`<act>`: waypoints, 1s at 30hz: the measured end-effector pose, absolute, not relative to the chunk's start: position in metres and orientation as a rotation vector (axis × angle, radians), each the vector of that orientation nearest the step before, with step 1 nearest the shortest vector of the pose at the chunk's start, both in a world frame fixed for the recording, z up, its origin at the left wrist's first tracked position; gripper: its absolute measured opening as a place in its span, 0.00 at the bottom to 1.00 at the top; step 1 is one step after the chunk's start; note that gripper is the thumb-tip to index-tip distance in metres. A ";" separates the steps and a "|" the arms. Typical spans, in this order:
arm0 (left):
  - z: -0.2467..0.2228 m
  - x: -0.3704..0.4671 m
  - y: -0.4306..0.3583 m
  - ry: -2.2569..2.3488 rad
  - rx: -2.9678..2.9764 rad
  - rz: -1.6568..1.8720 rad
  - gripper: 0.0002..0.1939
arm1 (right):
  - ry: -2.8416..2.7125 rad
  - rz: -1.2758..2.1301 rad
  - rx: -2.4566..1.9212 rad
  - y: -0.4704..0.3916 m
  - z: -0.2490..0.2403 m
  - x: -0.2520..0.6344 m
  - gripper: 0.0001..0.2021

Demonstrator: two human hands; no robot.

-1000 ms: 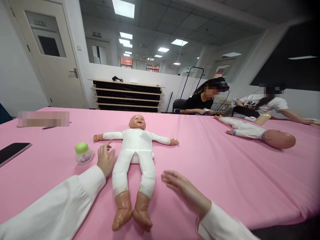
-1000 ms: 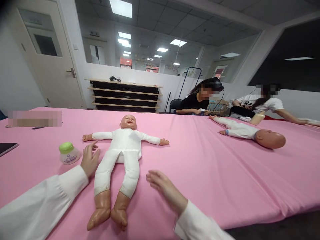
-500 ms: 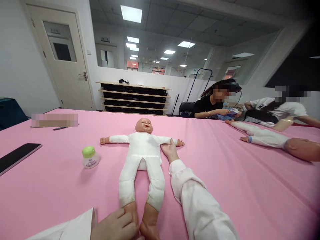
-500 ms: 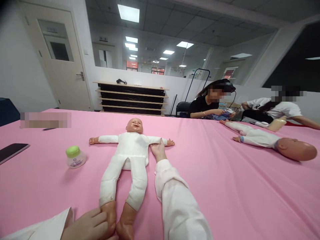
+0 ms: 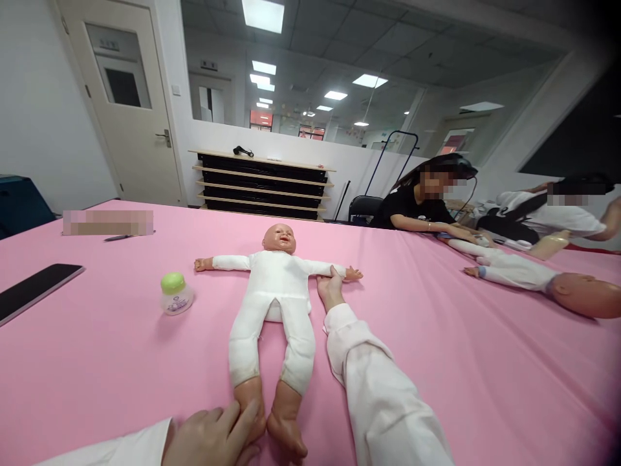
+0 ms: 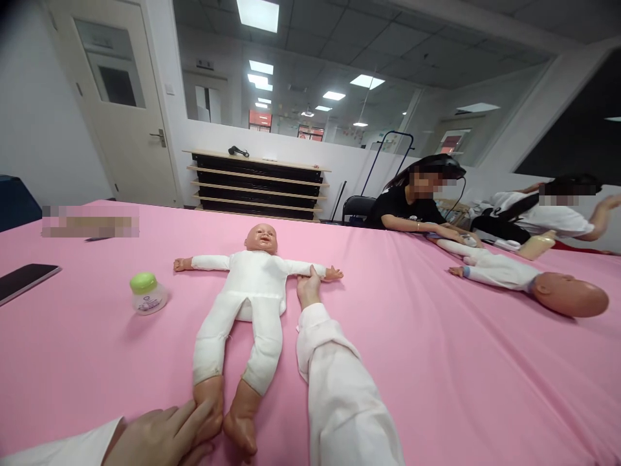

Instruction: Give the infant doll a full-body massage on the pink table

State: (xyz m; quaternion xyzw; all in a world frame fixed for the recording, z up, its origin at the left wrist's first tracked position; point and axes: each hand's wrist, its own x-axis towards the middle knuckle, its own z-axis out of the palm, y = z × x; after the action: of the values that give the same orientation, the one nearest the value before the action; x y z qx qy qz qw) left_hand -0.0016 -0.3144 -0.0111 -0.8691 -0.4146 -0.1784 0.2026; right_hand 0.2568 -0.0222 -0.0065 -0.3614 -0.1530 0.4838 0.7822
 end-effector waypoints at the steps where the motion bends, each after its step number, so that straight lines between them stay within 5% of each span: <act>1: -0.008 0.000 -0.314 -1.141 -2.438 -0.525 0.12 | -0.347 0.966 -0.801 -0.024 -0.006 0.256 0.13; 6: 0.007 0.004 -0.314 -1.087 -2.498 -0.691 0.10 | -0.642 0.480 -0.950 -0.034 0.020 0.236 0.21; 16: 0.059 -0.005 -0.299 -1.157 -2.511 -1.163 0.11 | -1.918 0.495 -0.939 -0.044 0.044 0.180 0.22; 26: 0.082 -0.018 -0.190 -1.937 -2.548 -1.213 0.15 | -1.961 0.378 -0.977 -0.042 0.034 0.184 0.15; 30: 0.068 -0.021 -0.176 -1.906 -2.587 -1.393 0.16 | -1.965 0.343 -1.028 -0.042 0.034 0.184 0.15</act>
State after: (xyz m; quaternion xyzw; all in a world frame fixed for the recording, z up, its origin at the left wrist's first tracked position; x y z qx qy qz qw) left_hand -0.0208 -0.1758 0.0680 -0.7267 -0.5354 -0.3912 -0.1794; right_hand 0.1839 -0.0422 0.0342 -0.4128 -0.7888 0.1377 0.4340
